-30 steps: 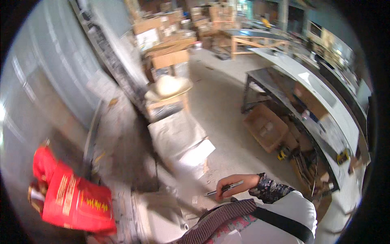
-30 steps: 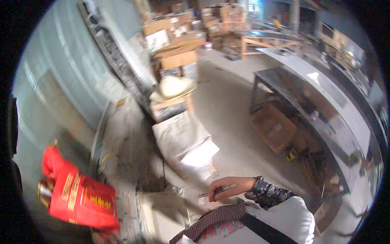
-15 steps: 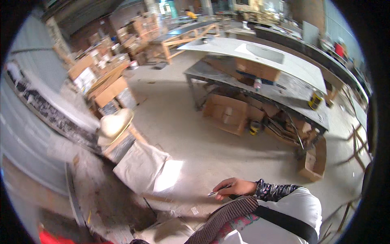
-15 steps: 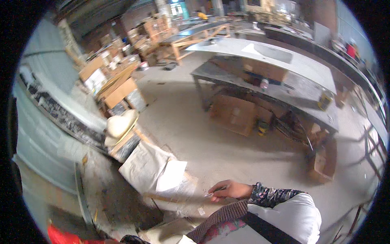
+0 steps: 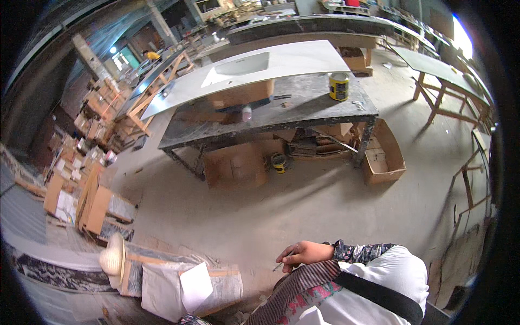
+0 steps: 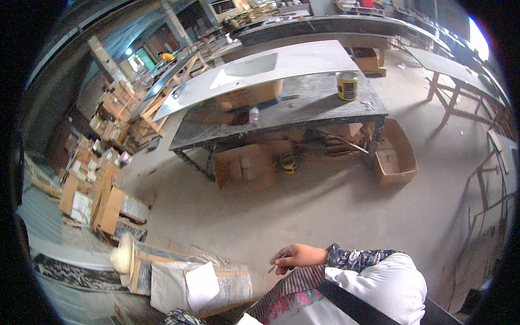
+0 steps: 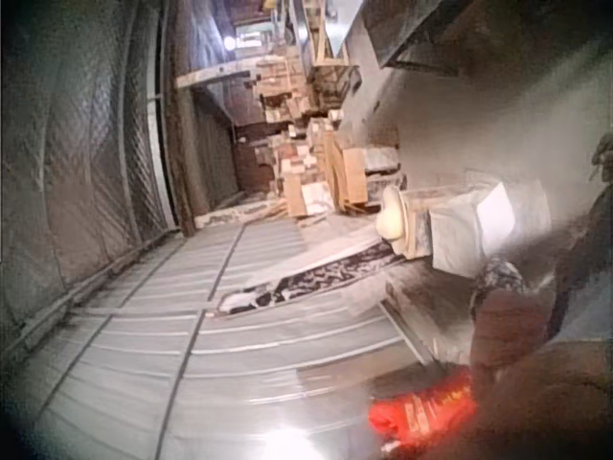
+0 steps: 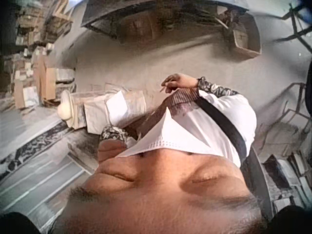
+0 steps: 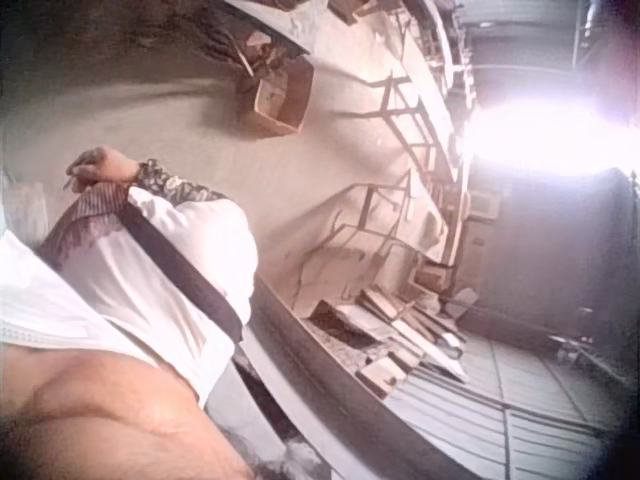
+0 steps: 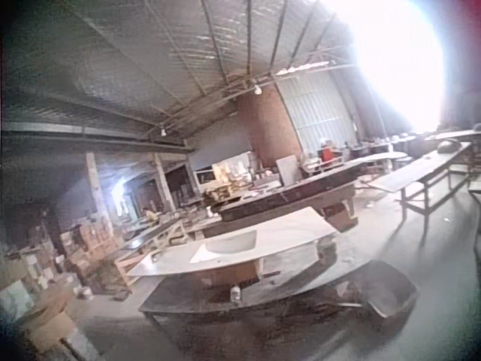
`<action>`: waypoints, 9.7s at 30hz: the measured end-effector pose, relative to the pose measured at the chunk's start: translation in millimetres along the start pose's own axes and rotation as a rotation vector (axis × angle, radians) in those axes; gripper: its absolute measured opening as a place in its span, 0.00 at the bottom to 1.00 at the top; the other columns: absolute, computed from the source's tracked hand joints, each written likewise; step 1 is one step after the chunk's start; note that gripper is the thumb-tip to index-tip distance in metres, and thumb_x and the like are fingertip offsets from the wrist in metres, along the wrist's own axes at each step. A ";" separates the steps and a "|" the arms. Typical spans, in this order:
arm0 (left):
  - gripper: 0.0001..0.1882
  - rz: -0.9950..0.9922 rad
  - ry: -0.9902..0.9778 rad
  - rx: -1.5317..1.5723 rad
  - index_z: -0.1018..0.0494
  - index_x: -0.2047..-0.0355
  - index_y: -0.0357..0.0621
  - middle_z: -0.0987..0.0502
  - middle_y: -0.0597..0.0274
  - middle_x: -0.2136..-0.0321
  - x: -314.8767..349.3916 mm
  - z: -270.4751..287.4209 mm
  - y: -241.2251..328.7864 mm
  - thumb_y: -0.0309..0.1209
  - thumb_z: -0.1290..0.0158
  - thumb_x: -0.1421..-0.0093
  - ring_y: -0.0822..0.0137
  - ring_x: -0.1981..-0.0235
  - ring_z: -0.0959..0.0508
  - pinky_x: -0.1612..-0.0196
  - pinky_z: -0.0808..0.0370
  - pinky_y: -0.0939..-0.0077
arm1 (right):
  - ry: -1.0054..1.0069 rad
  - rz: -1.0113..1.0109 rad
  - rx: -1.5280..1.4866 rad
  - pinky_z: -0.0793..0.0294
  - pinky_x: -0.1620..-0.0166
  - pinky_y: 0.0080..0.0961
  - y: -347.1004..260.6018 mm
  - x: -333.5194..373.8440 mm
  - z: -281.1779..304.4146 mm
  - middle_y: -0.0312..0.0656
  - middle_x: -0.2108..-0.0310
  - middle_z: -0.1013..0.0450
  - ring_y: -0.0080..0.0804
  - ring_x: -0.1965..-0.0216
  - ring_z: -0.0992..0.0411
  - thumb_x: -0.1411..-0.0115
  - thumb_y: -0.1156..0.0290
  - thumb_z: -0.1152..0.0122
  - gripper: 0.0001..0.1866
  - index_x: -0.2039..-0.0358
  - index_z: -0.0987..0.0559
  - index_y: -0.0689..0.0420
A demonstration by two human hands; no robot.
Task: The person scrapes the edge of a white bathroom vanity countertop with a small tool, then uses a heat gun to apply heat to the sink basin area. The person also handles a small metal strip and a yellow object while moving around the workshop.
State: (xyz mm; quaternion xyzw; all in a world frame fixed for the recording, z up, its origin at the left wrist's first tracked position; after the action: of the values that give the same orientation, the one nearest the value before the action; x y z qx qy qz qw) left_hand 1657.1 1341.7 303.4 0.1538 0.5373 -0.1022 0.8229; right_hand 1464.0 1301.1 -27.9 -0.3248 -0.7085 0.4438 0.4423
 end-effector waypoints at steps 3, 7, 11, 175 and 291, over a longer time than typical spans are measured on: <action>0.06 -0.037 -0.056 0.205 0.33 0.66 0.39 0.28 0.52 0.75 -39.1 -55.1 -24.1 0.29 0.53 0.37 0.59 0.81 0.27 0.77 0.28 0.65 | 0.071 0.084 -0.051 0.26 0.56 0.20 -4.4 24.9 55.4 0.39 0.64 0.20 0.21 0.61 0.24 0.31 0.57 0.49 0.22 0.48 0.25 0.62; 0.05 -0.085 -0.120 0.457 0.34 0.67 0.40 0.28 0.53 0.77 -80.3 -128.0 -53.8 0.29 0.54 0.38 0.59 0.82 0.28 0.79 0.29 0.64 | 0.256 0.112 -0.175 0.26 0.58 0.20 -1.1 68.1 128.0 0.39 0.65 0.20 0.22 0.63 0.24 0.32 0.55 0.47 0.22 0.52 0.23 0.61; 0.04 -0.174 -0.179 0.735 0.34 0.67 0.40 0.29 0.53 0.79 -120.5 -200.4 -79.9 0.28 0.55 0.38 0.59 0.83 0.28 0.80 0.30 0.63 | 0.441 0.188 -0.150 0.26 0.60 0.19 2.9 134.1 191.7 0.40 0.65 0.20 0.23 0.65 0.23 0.32 0.55 0.47 0.21 0.54 0.22 0.62; 0.15 1.612 0.142 0.282 0.25 0.53 0.35 0.22 0.59 0.58 -388.8 -1096.5 -1699.9 0.33 0.53 0.33 0.70 0.59 0.23 0.56 0.26 0.75 | -0.176 -0.245 0.048 0.37 0.73 0.19 -542.9 -341.3 1829.6 0.31 0.75 0.32 0.18 0.75 0.37 0.31 0.55 0.52 0.18 0.59 0.24 0.57; 0.07 1.433 0.350 0.666 0.29 0.67 0.39 0.24 0.63 0.71 -442.8 -806.4 -2343.3 0.29 0.46 0.35 0.74 0.69 0.24 0.63 0.26 0.79 | 0.353 0.376 -0.192 0.35 0.65 0.16 -876.1 -868.2 2020.7 0.30 0.72 0.33 0.16 0.70 0.37 0.30 0.62 0.51 0.13 0.56 0.28 0.60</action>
State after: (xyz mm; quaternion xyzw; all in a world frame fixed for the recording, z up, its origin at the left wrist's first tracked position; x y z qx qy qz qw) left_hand 10.0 -547.7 70.2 0.7115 0.3706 0.3211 0.5033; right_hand -98.7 -475.6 46.6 -0.5634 -0.5865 0.3853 0.4361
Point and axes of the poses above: each hand's wrist, its own x-axis away from the middle knuckle, its own z-axis out of the back of the hand, y = z × x, the point moved 9 cm from there along -x, towards the middle knuckle
